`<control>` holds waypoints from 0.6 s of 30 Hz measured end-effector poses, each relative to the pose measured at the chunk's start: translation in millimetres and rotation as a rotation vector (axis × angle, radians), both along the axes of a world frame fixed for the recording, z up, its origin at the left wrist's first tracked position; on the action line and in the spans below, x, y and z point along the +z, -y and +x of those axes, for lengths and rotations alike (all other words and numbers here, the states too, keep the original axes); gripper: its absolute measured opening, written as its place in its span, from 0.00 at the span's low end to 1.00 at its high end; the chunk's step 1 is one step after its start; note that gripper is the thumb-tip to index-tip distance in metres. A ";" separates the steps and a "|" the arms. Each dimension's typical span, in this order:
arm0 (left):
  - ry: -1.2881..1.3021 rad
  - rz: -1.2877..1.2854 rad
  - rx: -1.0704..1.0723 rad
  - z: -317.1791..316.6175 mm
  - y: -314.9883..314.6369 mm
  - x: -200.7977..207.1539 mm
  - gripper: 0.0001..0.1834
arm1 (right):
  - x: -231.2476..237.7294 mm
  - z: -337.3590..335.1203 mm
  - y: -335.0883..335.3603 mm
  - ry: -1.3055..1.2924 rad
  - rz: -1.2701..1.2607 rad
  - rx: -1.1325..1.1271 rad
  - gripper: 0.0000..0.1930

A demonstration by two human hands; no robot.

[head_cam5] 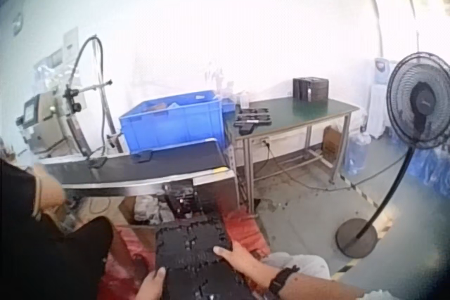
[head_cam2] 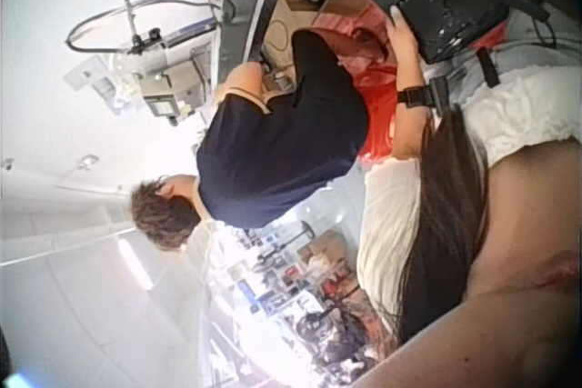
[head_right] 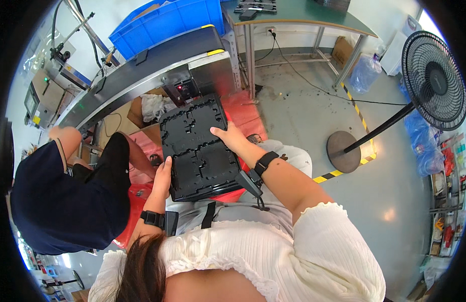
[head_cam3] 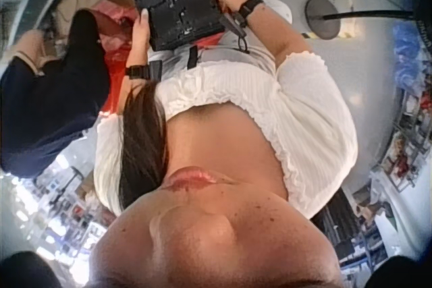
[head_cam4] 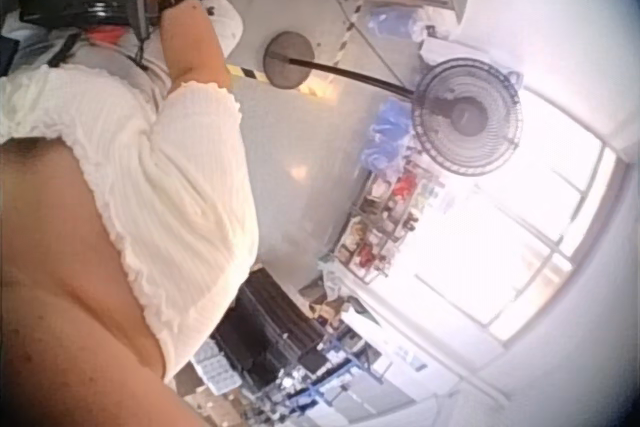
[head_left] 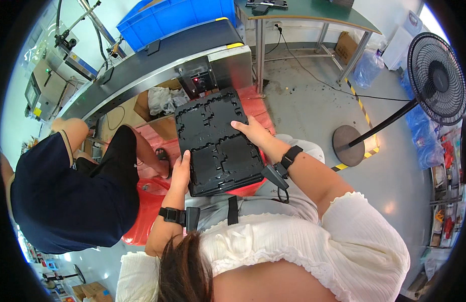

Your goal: Assembling black plastic casing components on a workbench.

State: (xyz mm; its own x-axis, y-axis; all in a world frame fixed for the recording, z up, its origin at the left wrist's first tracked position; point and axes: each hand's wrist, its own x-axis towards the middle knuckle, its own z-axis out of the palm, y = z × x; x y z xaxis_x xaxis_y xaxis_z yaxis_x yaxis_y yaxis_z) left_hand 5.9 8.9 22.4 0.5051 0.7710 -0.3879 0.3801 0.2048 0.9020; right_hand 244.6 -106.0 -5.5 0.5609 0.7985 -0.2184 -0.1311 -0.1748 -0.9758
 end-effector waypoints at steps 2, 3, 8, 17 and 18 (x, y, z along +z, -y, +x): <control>0.007 -0.059 0.010 0.2 -1.0 0.9 0.31 | -13.8 -0.1 -5.2 -0.002 -0.005 -0.017 0.28; 0.010 -0.046 0.004 0.1 -0.9 1.2 0.31 | -19.3 -1.8 -5.8 0.021 -0.004 -0.046 0.27; -0.004 0.042 -0.025 -1.9 1.4 -0.8 0.31 | -28.1 -14.6 2.4 0.191 0.003 -0.182 0.25; -0.089 0.198 -0.076 -5.7 -10.4 -17.0 0.29 | 46.9 13.9 12.3 0.449 -0.442 0.264 0.35; -0.150 0.291 -0.178 -6.5 -18.2 -9.5 0.29 | 69.5 32.1 7.3 0.470 -0.371 0.273 0.35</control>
State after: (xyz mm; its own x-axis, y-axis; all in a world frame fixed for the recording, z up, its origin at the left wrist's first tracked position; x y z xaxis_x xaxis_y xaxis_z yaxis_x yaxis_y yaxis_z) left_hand -0.6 27.1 12.9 0.5951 0.7652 -0.2458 0.5194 -0.1328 0.8442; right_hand 276.7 -113.3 64.0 0.4516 0.8444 -0.2880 0.3915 -0.4776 -0.7865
